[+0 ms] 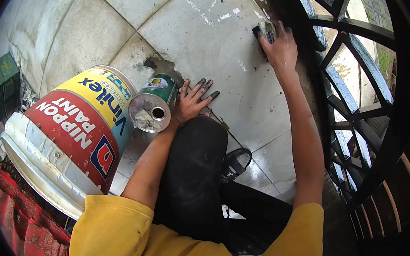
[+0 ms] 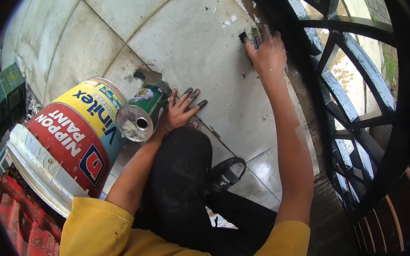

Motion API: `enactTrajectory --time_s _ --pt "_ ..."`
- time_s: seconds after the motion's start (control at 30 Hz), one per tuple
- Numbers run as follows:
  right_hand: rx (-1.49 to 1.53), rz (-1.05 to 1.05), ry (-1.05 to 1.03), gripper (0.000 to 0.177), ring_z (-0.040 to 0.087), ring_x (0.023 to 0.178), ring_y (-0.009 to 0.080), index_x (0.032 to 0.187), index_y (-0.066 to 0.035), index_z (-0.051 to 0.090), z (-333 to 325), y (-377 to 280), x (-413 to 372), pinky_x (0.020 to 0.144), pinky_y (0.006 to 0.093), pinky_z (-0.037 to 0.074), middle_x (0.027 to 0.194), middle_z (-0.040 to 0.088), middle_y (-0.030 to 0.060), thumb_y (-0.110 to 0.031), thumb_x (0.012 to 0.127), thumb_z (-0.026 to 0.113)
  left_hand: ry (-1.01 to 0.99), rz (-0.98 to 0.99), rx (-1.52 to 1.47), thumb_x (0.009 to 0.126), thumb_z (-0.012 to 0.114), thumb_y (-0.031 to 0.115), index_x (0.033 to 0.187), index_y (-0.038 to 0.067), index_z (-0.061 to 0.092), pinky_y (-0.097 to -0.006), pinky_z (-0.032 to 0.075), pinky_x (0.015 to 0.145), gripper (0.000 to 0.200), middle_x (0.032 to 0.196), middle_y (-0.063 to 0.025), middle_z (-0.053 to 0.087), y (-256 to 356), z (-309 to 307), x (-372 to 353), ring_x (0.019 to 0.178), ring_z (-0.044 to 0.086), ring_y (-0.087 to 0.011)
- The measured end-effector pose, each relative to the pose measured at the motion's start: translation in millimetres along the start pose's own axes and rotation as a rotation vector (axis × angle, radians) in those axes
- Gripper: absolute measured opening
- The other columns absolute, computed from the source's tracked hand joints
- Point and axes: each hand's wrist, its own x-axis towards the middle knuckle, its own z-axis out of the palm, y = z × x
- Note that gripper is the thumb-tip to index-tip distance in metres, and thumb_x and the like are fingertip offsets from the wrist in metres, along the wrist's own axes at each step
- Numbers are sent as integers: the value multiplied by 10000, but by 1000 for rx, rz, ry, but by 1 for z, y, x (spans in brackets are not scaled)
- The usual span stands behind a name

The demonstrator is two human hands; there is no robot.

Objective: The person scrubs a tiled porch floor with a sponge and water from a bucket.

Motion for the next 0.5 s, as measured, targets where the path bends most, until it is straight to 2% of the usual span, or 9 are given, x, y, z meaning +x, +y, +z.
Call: enactTrajectory --time_s 0.07,0.13,0.2,0.27,0.33,0.4,0.43,0.5 --pt "30 25 -29 594 591 1049 419 1264 -107 574 -1 7 -17 885 450 505 1142 585 278 -418 775 706 2 4 -7 730 682 458 1118 165 670 -650 139 1121 487 1336 -186 508 -1 -1 -6 1344 391 -351" --pt "-63 -142 136 573 603 1014 423 1241 -109 576 9 46 -50 874 454 508 1140 591 267 -417 776 706 39 -1 -19 717 696 448 1126 169 666 -649 141 1121 496 1345 -172 506 -3 0 0 1346 393 -337" --pt "8 -157 54 580 608 1020 417 1247 -116 562 0 49 -60 873 457 509 1169 587 266 -435 782 695 38 -24 -27 734 683 450 1117 168 667 -642 147 1122 476 1348 -166 506 -1 0 -1 1347 392 -335" --pt "1 -92 5 582 603 1036 417 1262 -128 548 -4 37 -52 870 460 509 1177 581 268 -435 787 688 26 -30 -34 752 669 453 1108 166 668 -636 153 1123 457 1351 -160 505 2 -3 -1 1349 392 -333" --pt "-88 -57 101 588 605 1025 418 1270 -132 545 15 24 -16 847 460 514 1167 574 283 -450 795 682 44 -5 9 787 628 474 1086 162 667 -621 170 1123 434 1363 -157 500 1 -9 6 1350 391 -331" --pt "-7 22 -55 627 596 1065 416 1291 -114 541 -9 -3 15 864 455 513 1212 554 299 -479 800 675 33 -12 20 801 594 496 1077 160 664 -613 183 1122 440 1373 -156 495 -8 -5 9 1351 392 -328" --pt "2 29 -61 627 596 1065 416 1291 -114 541 -6 0 3 864 455 513 1212 554 299 -479 800 675 45 8 25 793 601 495 1080 160 663 -615 186 1120 446 1373 -157 494 -9 -6 6 1345 398 -327" --pt "-74 -2 73 626 587 1086 414 1297 -121 550 2 31 -35 879 458 508 1202 568 286 -470 795 683 61 15 -10 783 617 478 1084 156 661 -618 195 1117 443 1356 -161 504 -4 0 1 1328 416 -332"
